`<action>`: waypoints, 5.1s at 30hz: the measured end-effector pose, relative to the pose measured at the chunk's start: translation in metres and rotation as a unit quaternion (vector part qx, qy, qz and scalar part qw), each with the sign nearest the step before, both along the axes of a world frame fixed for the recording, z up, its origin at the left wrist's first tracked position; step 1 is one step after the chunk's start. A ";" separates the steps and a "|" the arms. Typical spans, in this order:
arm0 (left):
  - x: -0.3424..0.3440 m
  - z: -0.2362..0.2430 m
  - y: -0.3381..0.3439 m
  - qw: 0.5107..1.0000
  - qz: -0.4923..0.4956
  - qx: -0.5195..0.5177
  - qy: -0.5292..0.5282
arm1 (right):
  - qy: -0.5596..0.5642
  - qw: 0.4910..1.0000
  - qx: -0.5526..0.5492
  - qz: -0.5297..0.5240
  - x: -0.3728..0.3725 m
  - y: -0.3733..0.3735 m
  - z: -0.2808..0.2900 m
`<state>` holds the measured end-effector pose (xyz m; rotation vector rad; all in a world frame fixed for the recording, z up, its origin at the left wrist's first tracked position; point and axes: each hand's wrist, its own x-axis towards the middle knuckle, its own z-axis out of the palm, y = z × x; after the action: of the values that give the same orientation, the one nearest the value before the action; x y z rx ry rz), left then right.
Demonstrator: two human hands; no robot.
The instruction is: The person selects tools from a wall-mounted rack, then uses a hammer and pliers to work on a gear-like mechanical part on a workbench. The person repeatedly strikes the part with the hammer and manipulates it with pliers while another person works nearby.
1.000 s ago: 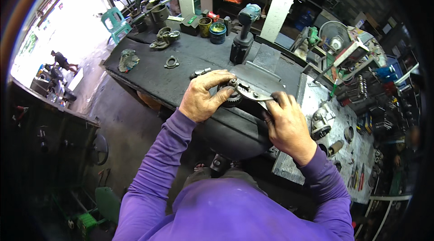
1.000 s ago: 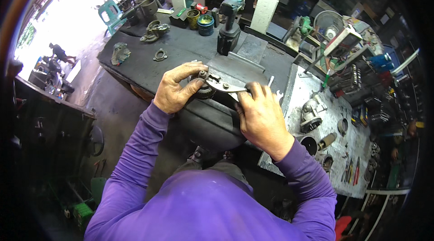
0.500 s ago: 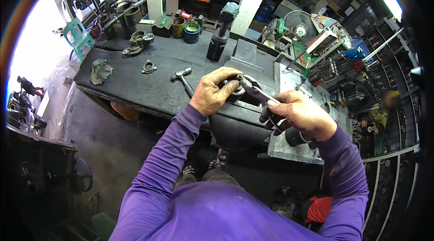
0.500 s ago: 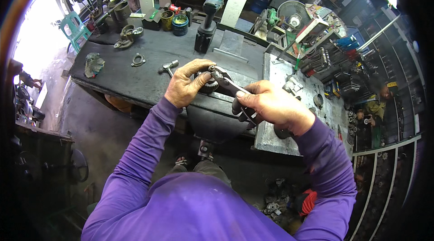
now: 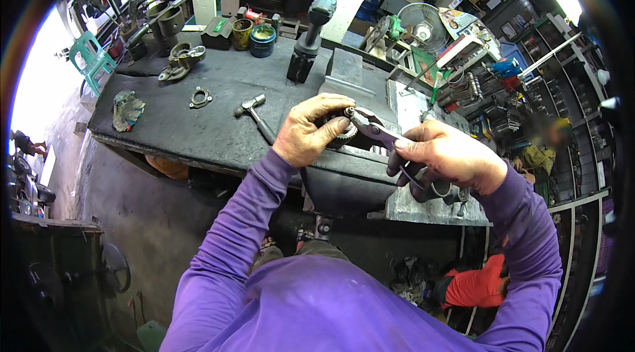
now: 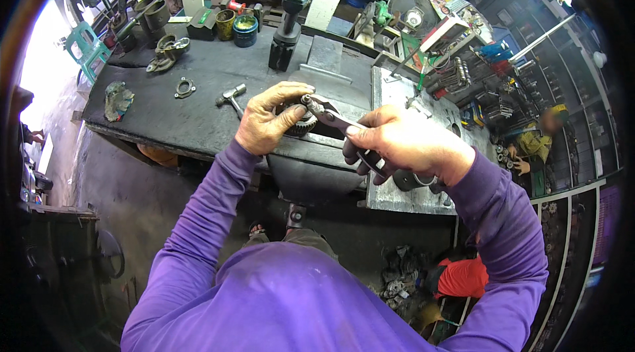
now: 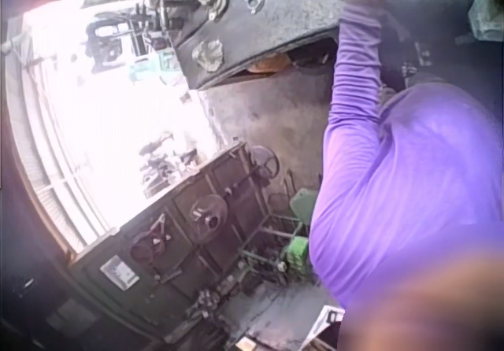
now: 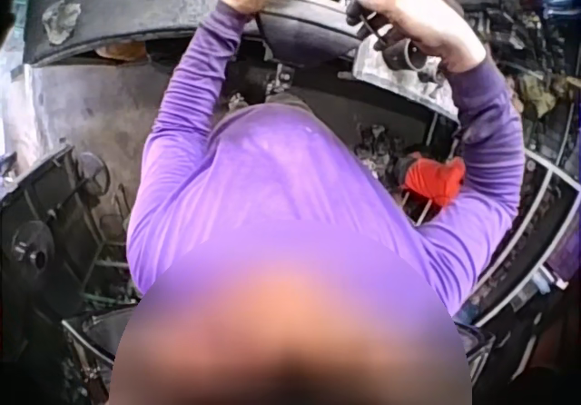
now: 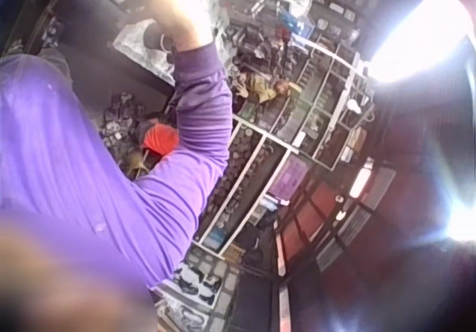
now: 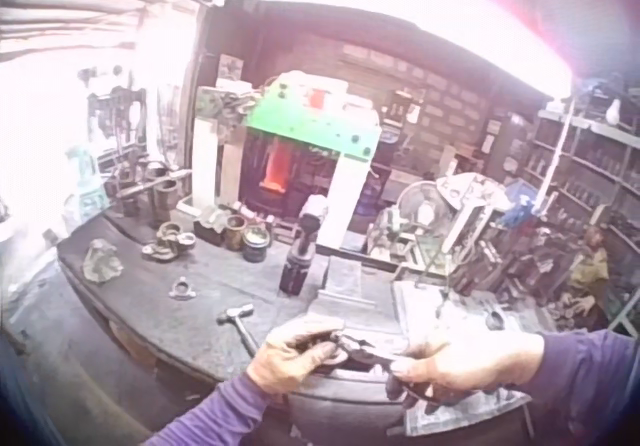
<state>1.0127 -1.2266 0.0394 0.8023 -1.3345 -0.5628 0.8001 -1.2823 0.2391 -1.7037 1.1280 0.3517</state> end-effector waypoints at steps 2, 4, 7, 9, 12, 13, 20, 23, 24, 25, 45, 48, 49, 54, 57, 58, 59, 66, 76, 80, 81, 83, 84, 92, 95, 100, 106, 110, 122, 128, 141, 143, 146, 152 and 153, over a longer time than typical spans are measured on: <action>0.004 -0.001 -0.002 0.999 -0.038 0.020 0.015 | -0.001 1.000 0.006 -0.023 0.001 0.001 0.000; 0.005 -0.002 -0.005 0.997 -0.059 0.018 0.036 | 0.001 1.000 0.007 -0.011 0.004 0.002 0.002; 0.002 -0.004 -0.007 0.990 -0.097 0.050 0.089 | 0.035 0.999 -0.020 0.003 0.010 0.004 0.008; 0.000 -0.005 -0.007 0.986 -0.107 0.070 0.107 | 0.069 0.997 -0.026 -0.002 0.016 0.005 0.014; 0.000 -0.006 -0.007 0.988 -0.100 0.071 0.092 | 0.086 0.996 -0.017 -0.030 0.026 0.008 0.021; 0.001 -0.006 -0.007 0.989 -0.100 0.068 0.087 | 0.085 0.995 -0.026 -0.035 0.029 0.010 0.022; 0.004 -0.009 -0.011 0.998 -0.051 0.030 0.014 | 0.168 0.972 -0.161 0.023 0.037 0.028 0.012; 0.001 -0.010 -0.011 0.999 -0.021 0.022 0.031 | 0.137 0.975 -0.175 0.014 0.035 0.033 0.007; 0.000 -0.010 -0.011 0.997 -0.039 0.034 0.052 | 0.138 0.973 -0.184 0.027 0.034 0.032 0.007; -0.001 -0.010 -0.011 0.996 -0.048 0.040 0.068 | 0.145 0.970 -0.192 0.030 0.033 0.031 0.007; 0.006 -0.001 -0.009 0.994 -0.084 0.061 0.036 | -0.250 0.952 -0.118 -0.129 -0.064 0.074 -0.116; 0.005 0.001 -0.007 0.995 -0.069 0.065 0.023 | -0.285 0.936 -0.195 -0.074 -0.076 0.085 -0.137; 0.005 0.001 -0.007 0.996 -0.054 0.064 0.012 | -0.328 0.917 -0.218 -0.063 -0.078 0.087 -0.143; -0.002 0.006 -0.002 0.997 0.004 0.067 -0.024 | -0.398 0.906 -0.138 -0.035 -0.096 0.079 -0.168; -0.009 0.007 0.002 0.995 0.055 0.074 -0.038 | -0.416 0.903 -0.107 0.013 -0.106 0.063 -0.182; -0.012 0.008 0.004 0.992 0.080 0.081 -0.050 | -0.417 0.903 -0.099 0.026 -0.109 0.056 -0.186; -0.014 0.009 0.007 0.990 0.093 0.092 -0.055 | -0.427 0.899 -0.085 0.044 -0.111 0.050 -0.190; -0.037 0.013 0.020 0.965 0.210 0.141 -0.066 | -0.450 0.880 0.010 0.148 -0.125 0.013 -0.211; -0.076 0.016 0.020 0.924 0.351 0.153 0.014 | -0.480 0.849 0.092 0.202 -0.130 -0.029 -0.225; -0.082 0.016 0.017 0.921 0.369 0.117 0.051 | -0.476 0.839 0.100 0.246 -0.126 -0.038 -0.230; -0.081 0.018 0.018 0.920 0.371 0.116 0.051 | -0.467 0.840 0.094 0.261 -0.125 -0.040 -0.231; -0.077 0.022 0.021 0.921 0.365 0.132 0.037 | -0.481 0.830 0.112 0.258 -0.122 -0.042 -0.233; -0.075 0.025 0.022 0.922 0.361 0.136 0.031 | -0.485 0.827 0.119 0.258 -0.121 -0.043 -0.233; -0.047 0.057 0.030 0.926 0.263 0.265 -0.049 | -0.475 0.827 0.122 0.274 -0.119 -0.047 -0.228; -0.042 0.059 0.029 0.926 0.259 0.258 -0.094 | -0.463 0.835 0.125 0.271 -0.120 -0.046 -0.226; -0.047 0.045 0.028 0.933 0.284 0.219 -0.017 | -0.464 0.845 0.118 0.240 -0.122 -0.039 -0.228; -0.053 0.025 0.023 0.947 0.281 0.142 0.066 | -0.472 0.849 0.105 0.213 -0.124 -0.033 -0.230; -0.051 0.033 0.027 0.942 0.275 0.189 0.040 | -0.448 0.861 0.094 0.222 -0.124 -0.032 -0.223; -0.050 0.044 0.025 0.945 0.254 0.201 -0.050 | -0.511 0.834 -0.165 0.129 -0.113 -0.038 -0.144; -0.039 0.028 0.017 0.973 0.189 0.126 -0.037 | -0.363 0.782 -0.503 0.069 -0.071 -0.029 -0.138; -0.004 0.030 0.013 0.984 0.022 0.178 -0.010 | -0.182 0.704 -0.685 0.035 -0.034 0.012 -0.144; -0.001 0.028 0.012 0.985 0.015 0.173 -0.017 | -0.161 0.698 -0.698 0.028 -0.029 0.016 -0.144; 0.004 0.027 0.009 0.985 -0.011 0.174 -0.005 | -0.142 0.697 -0.703 0.030 -0.024 0.017 -0.142; 0.014 0.027 0.002 0.984 -0.064 0.168 -0.002 | -0.111 0.696 -0.707 0.056 -0.022 0.017 -0.135; 0.016 0.027 0.002 0.983 -0.068 0.171 -0.002 | -0.109 0.698 -0.705 0.055 -0.022 0.018 -0.134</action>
<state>1.0282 -1.2241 0.0664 0.9961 -1.3206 -0.9159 0.7780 -1.2640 0.1053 -3.0054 1.1291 -0.9320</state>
